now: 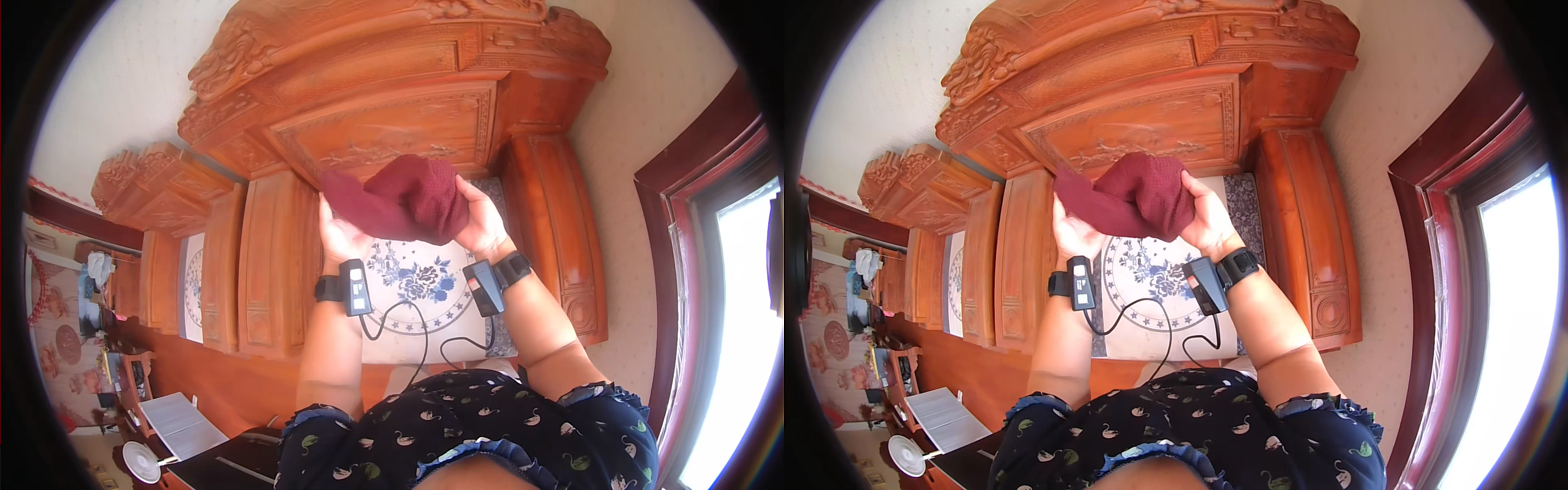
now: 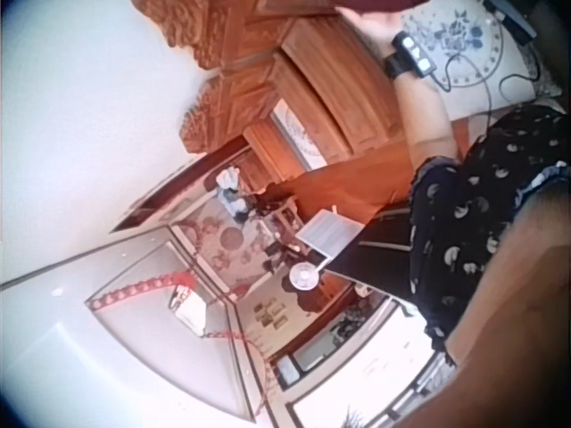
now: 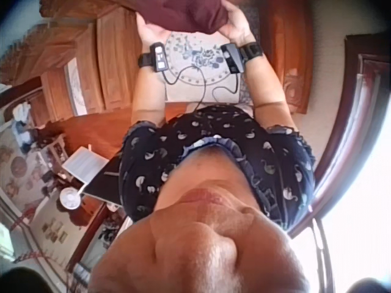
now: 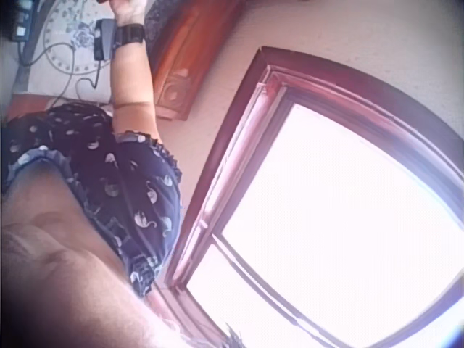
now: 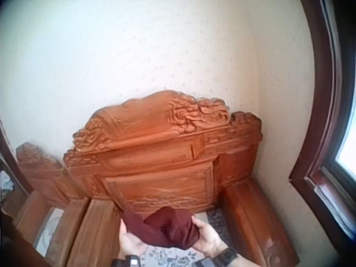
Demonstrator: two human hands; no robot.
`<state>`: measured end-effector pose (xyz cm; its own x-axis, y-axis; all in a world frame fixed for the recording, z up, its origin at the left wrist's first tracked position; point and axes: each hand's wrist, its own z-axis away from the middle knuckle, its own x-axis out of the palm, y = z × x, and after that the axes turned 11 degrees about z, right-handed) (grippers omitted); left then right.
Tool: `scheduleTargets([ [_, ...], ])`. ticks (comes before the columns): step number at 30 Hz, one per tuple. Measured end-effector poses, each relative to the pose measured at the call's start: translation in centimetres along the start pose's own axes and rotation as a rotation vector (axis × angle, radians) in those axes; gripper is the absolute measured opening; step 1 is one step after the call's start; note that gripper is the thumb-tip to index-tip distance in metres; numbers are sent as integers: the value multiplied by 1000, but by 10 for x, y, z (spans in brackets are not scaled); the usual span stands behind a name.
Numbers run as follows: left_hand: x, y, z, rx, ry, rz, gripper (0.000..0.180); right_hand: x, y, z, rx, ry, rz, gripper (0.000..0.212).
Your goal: The person wipes the top and side edges of a wooden bed frame with a cloth.
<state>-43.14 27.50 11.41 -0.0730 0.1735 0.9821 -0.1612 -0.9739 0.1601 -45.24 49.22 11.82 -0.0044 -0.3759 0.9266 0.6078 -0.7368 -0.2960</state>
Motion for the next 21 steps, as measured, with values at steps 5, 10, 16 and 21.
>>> scheduleTargets([
  [5,-28,1,11,-184,154,-198,67,34,46,-28,-3,-163,-98,35],
  [10,-53,7,9,-102,-14,56,35,40,86,-53,-400,238,1032,32],
  [16,-39,21,-4,-106,-343,-867,24,2,132,-55,-374,392,861,51],
  [21,-92,41,-39,-210,-359,-1492,26,-10,132,-47,41,111,367,50],
])
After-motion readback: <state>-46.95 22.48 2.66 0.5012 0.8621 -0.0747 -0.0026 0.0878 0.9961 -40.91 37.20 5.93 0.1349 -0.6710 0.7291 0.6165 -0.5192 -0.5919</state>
